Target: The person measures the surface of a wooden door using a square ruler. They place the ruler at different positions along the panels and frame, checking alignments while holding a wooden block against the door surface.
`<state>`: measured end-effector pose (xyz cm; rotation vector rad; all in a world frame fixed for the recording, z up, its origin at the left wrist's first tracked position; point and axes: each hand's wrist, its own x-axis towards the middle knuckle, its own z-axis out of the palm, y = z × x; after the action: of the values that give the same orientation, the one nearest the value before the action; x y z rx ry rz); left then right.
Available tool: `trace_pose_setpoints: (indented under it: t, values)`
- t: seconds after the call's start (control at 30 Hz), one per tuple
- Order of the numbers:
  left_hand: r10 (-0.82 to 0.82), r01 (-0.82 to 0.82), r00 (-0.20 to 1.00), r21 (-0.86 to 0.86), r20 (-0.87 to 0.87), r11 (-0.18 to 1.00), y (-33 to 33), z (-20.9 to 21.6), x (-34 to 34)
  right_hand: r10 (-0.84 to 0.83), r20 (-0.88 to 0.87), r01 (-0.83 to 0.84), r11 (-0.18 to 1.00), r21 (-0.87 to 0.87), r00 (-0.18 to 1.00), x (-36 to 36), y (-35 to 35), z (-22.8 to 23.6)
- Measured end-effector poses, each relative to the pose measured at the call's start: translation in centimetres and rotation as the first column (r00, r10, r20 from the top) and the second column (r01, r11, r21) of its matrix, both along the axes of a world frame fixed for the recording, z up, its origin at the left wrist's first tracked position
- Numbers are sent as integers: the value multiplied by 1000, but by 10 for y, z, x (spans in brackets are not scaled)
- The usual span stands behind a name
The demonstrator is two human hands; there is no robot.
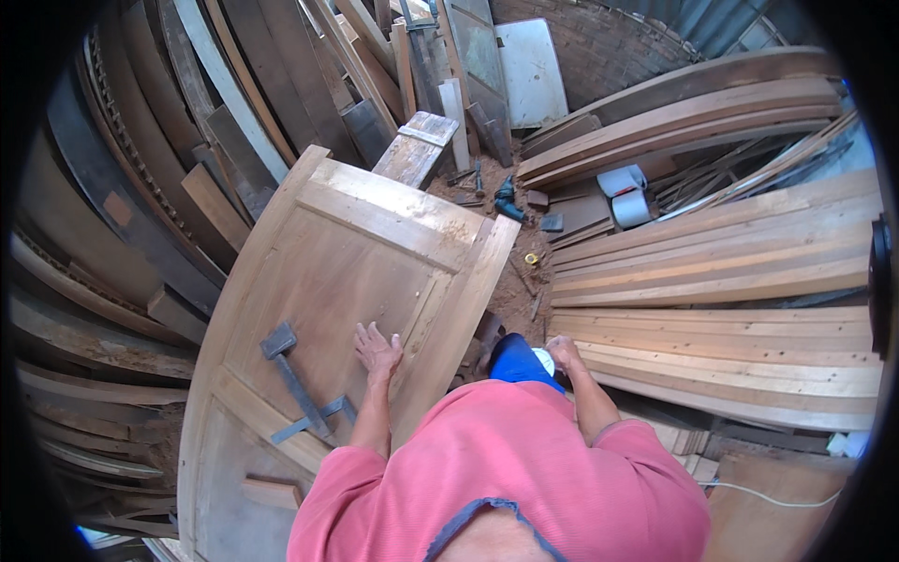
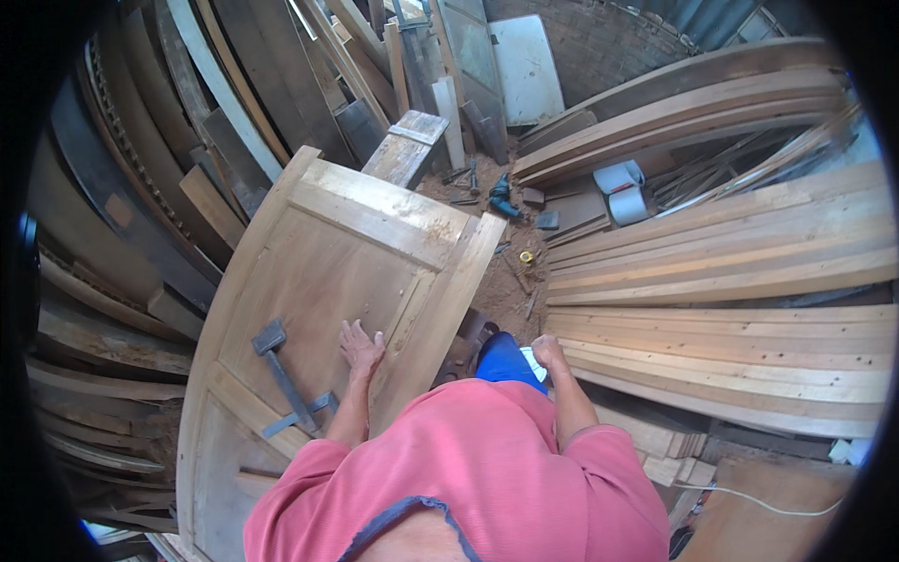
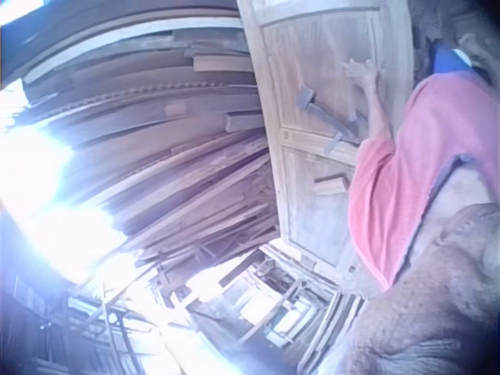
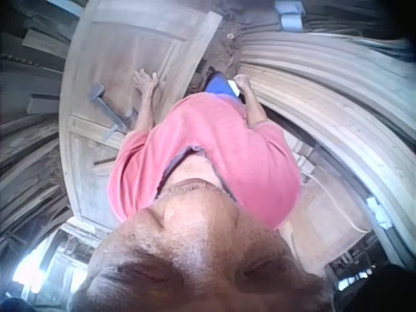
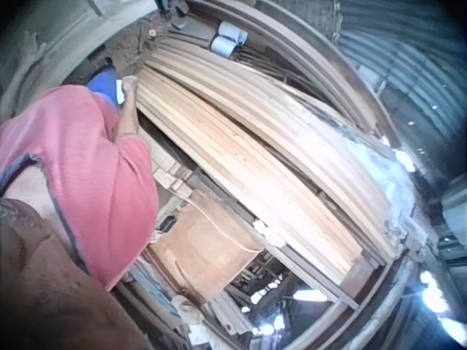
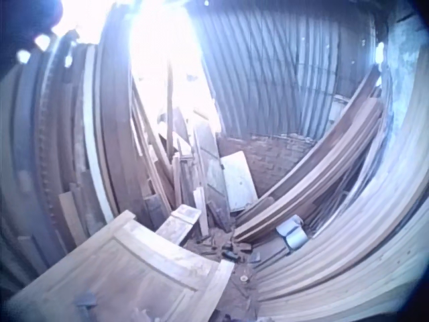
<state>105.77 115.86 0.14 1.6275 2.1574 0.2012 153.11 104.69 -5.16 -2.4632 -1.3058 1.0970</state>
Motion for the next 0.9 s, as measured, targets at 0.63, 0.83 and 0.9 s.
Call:
trace_pose_setpoints:
  t: [0.63,0.83,0.9]
  values:
    - [447,-455,875,4,-188,891,195,-16,68,184,-231,-203,977,-63,955,66,385,-84]
    - [564,-570,799,34,-210,821,298,-50,166,335,-199,-363,924,-122,921,108,463,-116]
    - [575,-590,763,46,-296,806,301,-52,177,335,-217,-375,909,-181,917,104,480,-118]
